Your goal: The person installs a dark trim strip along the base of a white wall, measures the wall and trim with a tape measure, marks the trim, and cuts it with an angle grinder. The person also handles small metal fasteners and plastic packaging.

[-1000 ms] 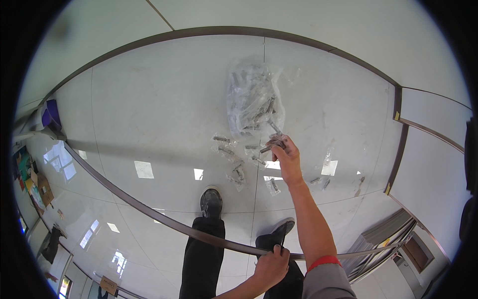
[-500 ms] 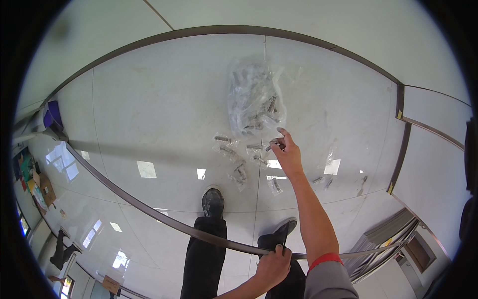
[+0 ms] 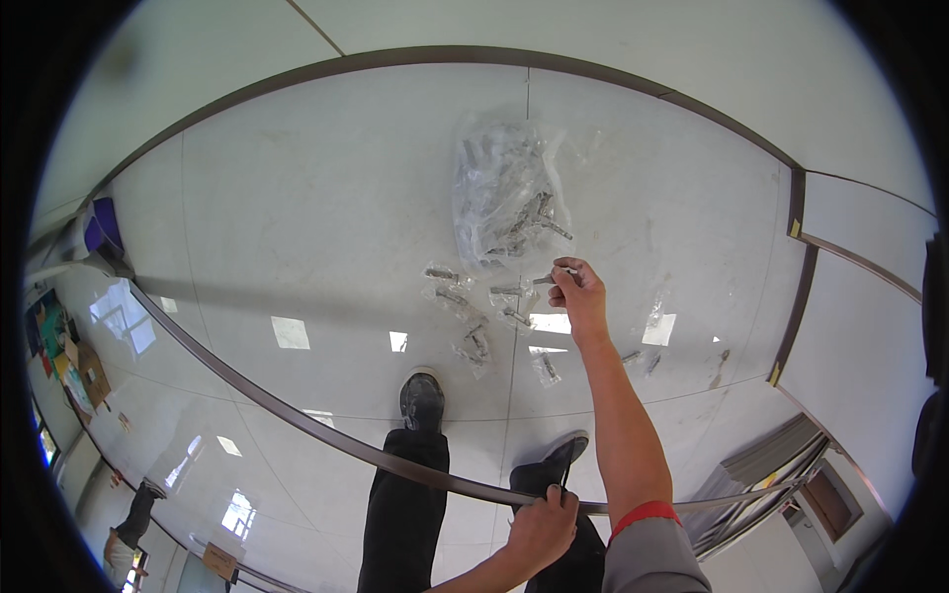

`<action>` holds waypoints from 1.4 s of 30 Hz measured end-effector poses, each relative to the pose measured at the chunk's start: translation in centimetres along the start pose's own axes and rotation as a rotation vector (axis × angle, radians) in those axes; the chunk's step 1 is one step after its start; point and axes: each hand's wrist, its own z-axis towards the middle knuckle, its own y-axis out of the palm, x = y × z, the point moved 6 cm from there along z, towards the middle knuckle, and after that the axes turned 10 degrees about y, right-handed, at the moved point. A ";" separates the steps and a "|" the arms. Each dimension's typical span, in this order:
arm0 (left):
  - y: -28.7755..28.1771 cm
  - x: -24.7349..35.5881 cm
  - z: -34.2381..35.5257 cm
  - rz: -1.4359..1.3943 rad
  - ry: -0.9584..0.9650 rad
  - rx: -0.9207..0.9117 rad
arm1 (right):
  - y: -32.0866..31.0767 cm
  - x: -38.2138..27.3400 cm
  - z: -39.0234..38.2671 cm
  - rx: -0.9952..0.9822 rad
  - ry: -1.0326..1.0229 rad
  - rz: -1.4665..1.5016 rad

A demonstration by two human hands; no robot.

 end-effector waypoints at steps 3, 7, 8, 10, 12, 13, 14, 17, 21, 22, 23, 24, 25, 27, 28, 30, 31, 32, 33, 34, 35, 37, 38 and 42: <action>-0.2 0.1 -0.1 0.001 -0.003 -0.001 | 0.1 0.0 0.0 0.002 0.052 0.095; 0.0 -0.1 0.0 -0.003 0.002 -0.001 | 0.6 -1.1 0.7 0.018 0.062 0.046; 0.0 -0.1 0.1 -0.004 0.003 -0.005 | 0.8 -1.3 1.0 0.023 0.059 0.023; -0.3 0.0 0.1 -0.007 -0.002 0.001 | 1.3 -1.8 1.3 0.036 0.073 -0.031; -0.4 0.0 0.2 -0.008 -0.006 0.007 | 1.7 -2.2 1.4 0.050 0.102 -0.095; -0.4 -0.1 0.2 -0.008 -0.007 0.011 | 1.6 -2.4 1.4 0.078 0.107 -0.162; -0.3 -0.1 0.3 -0.009 -0.009 0.014 | 1.7 -2.5 1.4 0.105 0.112 -0.230; -0.4 -0.2 0.2 -0.018 -0.011 0.016 | -0.2 -2.8 2.7 0.261 -0.048 -0.538; -0.7 -0.5 0.2 -0.045 -0.018 0.014 | 0.4 -5.1 2.7 0.535 -0.434 -0.943; -0.7 -0.5 0.1 -0.054 -0.019 0.013 | 1.0 -5.4 2.7 0.543 -0.452 -0.979; -0.7 -0.6 0.0 -0.062 -0.019 0.011 | 1.6 -5.6 2.6 0.552 -0.470 -1.015; -0.7 -0.6 0.0 -0.058 -0.014 0.017 | 2.2 -6.0 2.7 0.563 -0.489 -1.050; -0.8 -0.5 0.0 -0.054 -0.008 0.023 | 2.5 -5.9 3.1 0.552 -0.479 -1.101; -0.8 -0.5 -0.1 -0.038 0.001 0.037 | 2.7 -5.9 3.8 0.532 -0.458 -1.206; -0.7 -0.5 -0.1 -0.026 0.005 0.045 | 2.5 -5.7 3.8 0.538 -0.473 -1.178; -0.7 -0.5 -0.1 -0.001 0.010 0.053 | 2.2 -5.6 3.8 0.549 -0.505 -1.124; -0.7 -0.5 -0.1 0.011 0.010 0.053 | 1.9 -5.3 3.9 0.462 -0.459 -1.022; -0.7 -0.4 -0.1 0.023 0.012 0.052 | 1.5 -5.0 3.8 0.377 -0.413 -0.919; -0.9 -0.3 -0.1 0.027 0.013 0.062 | 1.3 -4.8 3.6 0.289 -0.369 -0.817; -1.0 -0.3 -0.1 0.030 0.010 0.075 | 1.7 -4.8 3.0 0.188 -0.263 -0.637; -1.1 -0.3 0.0 0.034 0.006 0.088 | 2.2 -4.8 2.2 0.087 -0.157 -0.456; -1.3 -0.3 0.0 0.031 0.013 0.094 | 3.0 -5.2 0.6 -0.030 -0.053 -0.226; -1.3 -0.2 0.0 0.031 0.014 0.097 | 3.2 -5.5 0.0 -0.055 -0.057 -0.179; -1.4 -0.6 0.1 -0.037 -0.013 0.025 | 3.7 -5.2 -0.6 -0.107 -0.079 -0.072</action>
